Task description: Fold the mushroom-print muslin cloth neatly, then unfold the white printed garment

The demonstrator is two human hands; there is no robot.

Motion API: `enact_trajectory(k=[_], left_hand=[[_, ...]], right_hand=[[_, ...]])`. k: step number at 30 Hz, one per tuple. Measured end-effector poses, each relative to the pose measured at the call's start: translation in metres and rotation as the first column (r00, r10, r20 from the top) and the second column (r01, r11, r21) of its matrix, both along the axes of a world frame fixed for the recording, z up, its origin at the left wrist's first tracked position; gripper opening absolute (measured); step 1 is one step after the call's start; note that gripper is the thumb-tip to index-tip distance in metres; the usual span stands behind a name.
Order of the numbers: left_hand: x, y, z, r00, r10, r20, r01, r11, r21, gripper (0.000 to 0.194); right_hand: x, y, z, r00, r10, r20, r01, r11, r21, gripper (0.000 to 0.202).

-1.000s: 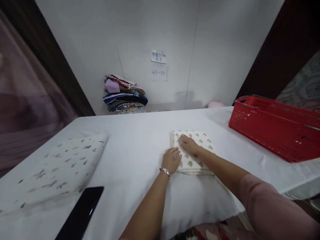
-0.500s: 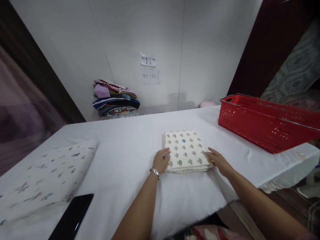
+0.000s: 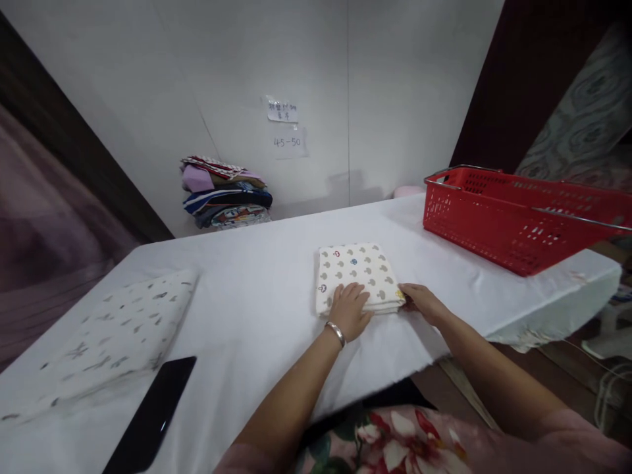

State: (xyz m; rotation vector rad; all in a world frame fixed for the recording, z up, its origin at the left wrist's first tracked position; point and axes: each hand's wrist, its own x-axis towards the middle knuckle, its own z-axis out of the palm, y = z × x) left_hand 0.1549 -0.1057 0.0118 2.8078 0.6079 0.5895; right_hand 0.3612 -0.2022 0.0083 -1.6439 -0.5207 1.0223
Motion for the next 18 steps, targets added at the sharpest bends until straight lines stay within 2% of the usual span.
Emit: enact_trajectory(k=[6, 12, 18], left_hand=[[0.024, 0.001, -0.011, 0.996, -0.01, -0.088, 0.013, 0.999, 0.033, 0.047], [0.026, 0.004, -0.015, 0.996, -0.016, -0.093, 0.022, 0.998, 0.061, 0.046], [0.025, 0.005, -0.01, 0.994, -0.006, -0.105, 0.005, 1.0, -0.008, 0.038]], right_hand=[[0.0, -0.011, 0.008, 0.998, 0.061, -0.025, -0.061, 0.998, 0.004, 0.018], [0.002, -0.007, 0.009, 0.995, 0.1, -0.023, -0.1, 0.995, -0.017, 0.019], [0.005, -0.003, 0.009, 0.984, 0.109, -0.14, -0.096, 0.991, 0.097, 0.021]])
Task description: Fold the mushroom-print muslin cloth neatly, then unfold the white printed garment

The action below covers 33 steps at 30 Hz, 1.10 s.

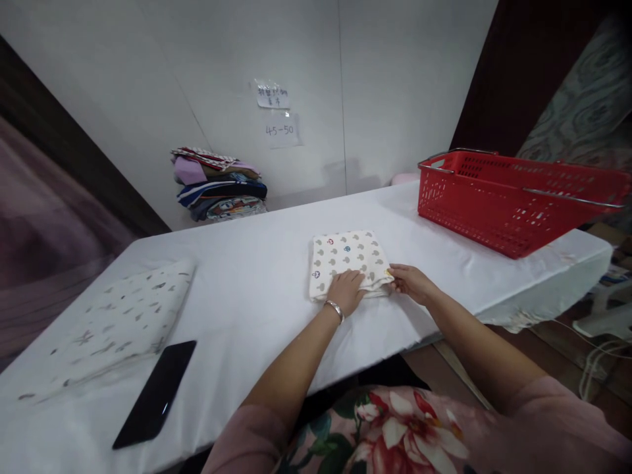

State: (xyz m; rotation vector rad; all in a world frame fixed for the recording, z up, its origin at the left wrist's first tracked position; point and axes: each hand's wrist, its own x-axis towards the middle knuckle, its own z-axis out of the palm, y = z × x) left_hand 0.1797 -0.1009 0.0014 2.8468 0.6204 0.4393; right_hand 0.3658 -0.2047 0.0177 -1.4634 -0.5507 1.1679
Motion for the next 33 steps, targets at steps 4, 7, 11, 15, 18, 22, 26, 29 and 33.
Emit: enact_trajectory(k=[4, 7, 11, 15, 18, 22, 26, 29, 33], left_hand=[[0.001, -0.001, 0.002, 0.999, -0.021, -0.031, 0.022, 0.999, 0.035, 0.043], [0.001, -0.003, 0.004, 0.998, -0.029, -0.047, 0.031, 0.998, 0.051, 0.045], [-0.004, -0.003, 0.004, 0.998, -0.032, -0.058, 0.036, 0.998, 0.059, 0.044], [-0.011, -0.005, 0.003, 0.998, -0.031, -0.046, 0.034, 0.998, 0.054, 0.052], [-0.019, -0.005, 0.002, 1.0, -0.019, -0.001, 0.019, 0.999, 0.035, 0.047], [-0.033, 0.004, 0.001, 0.999, 0.026, 0.034, -0.027, 0.999, 0.03, 0.044], [-0.051, 0.016, -0.001, 0.999, 0.047, 0.026, -0.047, 0.999, 0.021, 0.043], [-0.061, 0.022, -0.001, 0.999, 0.034, 0.035, -0.035, 0.999, 0.029, 0.039], [-0.07, 0.026, -0.001, 0.999, 0.011, 0.043, -0.013, 0.998, 0.055, 0.038]], right_hand=[[0.002, -0.002, 0.001, 1.0, 0.007, 0.029, -0.005, 0.997, -0.081, 0.043], [0.001, -0.004, 0.0, 0.997, -0.001, 0.083, 0.009, 0.995, -0.095, 0.053], [-0.001, -0.006, -0.003, 0.995, 0.014, 0.101, -0.001, 0.992, -0.13, 0.06], [0.0, -0.006, -0.003, 0.982, 0.066, 0.177, -0.032, 0.982, -0.188, 0.059], [0.0, -0.005, -0.002, 0.969, 0.1, 0.226, -0.053, 0.978, -0.204, 0.057], [-0.002, -0.002, -0.006, 0.941, 0.049, 0.334, 0.009, 0.986, -0.168, 0.058], [-0.005, 0.0, -0.012, 0.936, 0.027, 0.351, 0.018, 0.992, -0.122, 0.062], [-0.005, 0.002, -0.013, 0.942, 0.038, 0.334, -0.001, 0.994, -0.111, 0.068], [-0.005, 0.004, -0.009, 0.957, 0.028, 0.29, -0.002, 0.996, -0.087, 0.066]])
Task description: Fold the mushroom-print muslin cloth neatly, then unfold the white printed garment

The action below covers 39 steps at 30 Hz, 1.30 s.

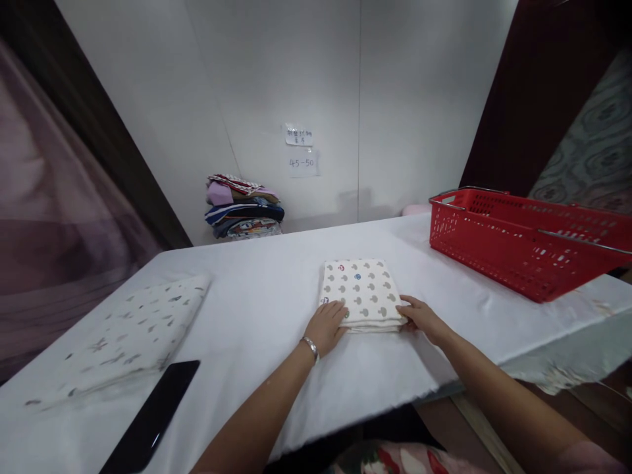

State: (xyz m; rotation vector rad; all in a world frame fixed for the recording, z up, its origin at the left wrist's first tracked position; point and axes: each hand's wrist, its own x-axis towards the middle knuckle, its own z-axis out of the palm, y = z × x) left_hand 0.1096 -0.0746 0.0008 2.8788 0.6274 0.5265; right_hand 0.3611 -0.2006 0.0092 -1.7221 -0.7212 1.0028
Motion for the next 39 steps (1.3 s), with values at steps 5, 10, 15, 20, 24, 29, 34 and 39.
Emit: enact_trajectory(k=[5, 10, 15, 20, 24, 29, 34, 39], left_hand=[[-0.005, 0.006, -0.001, 1.0, 0.015, -0.003, -0.015, 1.0, -0.009, 0.04], [-0.006, 0.007, -0.009, 1.0, 0.029, 0.01, -0.029, 1.0, 0.005, 0.041], [-0.011, 0.002, -0.011, 0.999, 0.026, 0.027, -0.026, 1.0, -0.005, 0.039], [-0.005, 0.0, 0.012, 0.999, 0.007, 0.041, -0.004, 0.998, -0.07, 0.029], [0.024, 0.009, 0.033, 0.996, 0.073, 0.05, -0.07, 0.996, -0.055, 0.033], [0.046, 0.027, 0.022, 0.965, 0.225, -0.135, -0.24, 0.965, -0.105, 0.049], [0.041, 0.033, 0.002, 0.913, 0.268, -0.307, -0.33, 0.929, -0.168, 0.066], [0.041, 0.032, 0.005, 0.894, 0.267, -0.36, -0.342, 0.925, -0.163, 0.07]], right_hand=[[-0.002, -0.001, 0.003, 0.998, 0.054, 0.02, -0.053, 0.998, -0.035, 0.059], [-0.004, -0.002, 0.003, 0.989, 0.107, 0.104, -0.1, 0.993, -0.071, 0.059], [0.001, -0.001, -0.001, 0.967, 0.151, 0.207, -0.125, 0.983, -0.132, 0.057], [0.008, 0.005, -0.007, 0.782, 0.118, 0.612, -0.087, 0.993, -0.08, 0.056], [-0.002, 0.029, 0.001, 0.58, 0.084, 0.81, -0.229, 0.971, 0.063, 0.055], [-0.017, 0.059, 0.0, 0.449, 0.258, 0.856, -0.309, 0.943, -0.122, 0.059], [-0.017, 0.06, -0.009, 0.382, 0.449, 0.808, -0.264, 0.891, -0.37, 0.061], [-0.011, 0.077, 0.004, 0.363, 0.436, 0.823, -0.258, 0.896, -0.361, 0.061]])
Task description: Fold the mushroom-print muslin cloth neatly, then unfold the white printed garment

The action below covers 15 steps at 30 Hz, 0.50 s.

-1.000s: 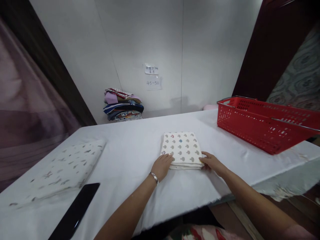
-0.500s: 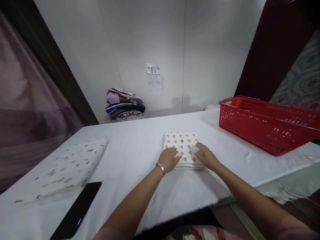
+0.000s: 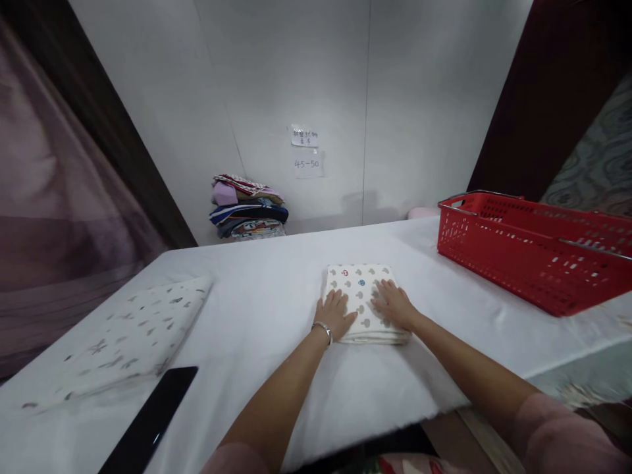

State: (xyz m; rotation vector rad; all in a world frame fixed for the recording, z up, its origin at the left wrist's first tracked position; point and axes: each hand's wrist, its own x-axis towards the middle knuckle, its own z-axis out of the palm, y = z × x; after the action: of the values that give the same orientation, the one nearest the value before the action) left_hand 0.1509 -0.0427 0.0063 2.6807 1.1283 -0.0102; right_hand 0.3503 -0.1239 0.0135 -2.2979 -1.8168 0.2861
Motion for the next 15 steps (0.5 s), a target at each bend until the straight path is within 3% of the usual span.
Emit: enact_trajectory(k=[4, 7, 11, 15], left_hand=[[0.0, -0.001, 0.003, 1.0, 0.01, -0.011, -0.01, 1.0, -0.023, 0.069], [0.0, 0.0, 0.001, 1.0, 0.01, -0.001, -0.01, 1.0, -0.023, 0.068], [-0.001, 0.0, -0.001, 1.0, 0.017, 0.025, -0.016, 1.0, -0.016, 0.066], [0.0, 0.0, -0.002, 0.998, 0.026, 0.05, -0.024, 0.999, -0.03, 0.065]], right_hand=[[0.007, 0.036, 0.006, 0.998, -0.057, 0.02, 0.055, 0.995, 0.087, 0.062], [0.014, 0.056, -0.003, 0.991, -0.121, 0.052, 0.115, 0.987, 0.109, 0.058], [0.021, 0.064, -0.022, 0.99, -0.122, 0.073, 0.112, 0.986, 0.126, 0.054], [0.025, 0.064, -0.026, 0.993, -0.111, -0.023, 0.114, 0.981, 0.16, 0.053]])
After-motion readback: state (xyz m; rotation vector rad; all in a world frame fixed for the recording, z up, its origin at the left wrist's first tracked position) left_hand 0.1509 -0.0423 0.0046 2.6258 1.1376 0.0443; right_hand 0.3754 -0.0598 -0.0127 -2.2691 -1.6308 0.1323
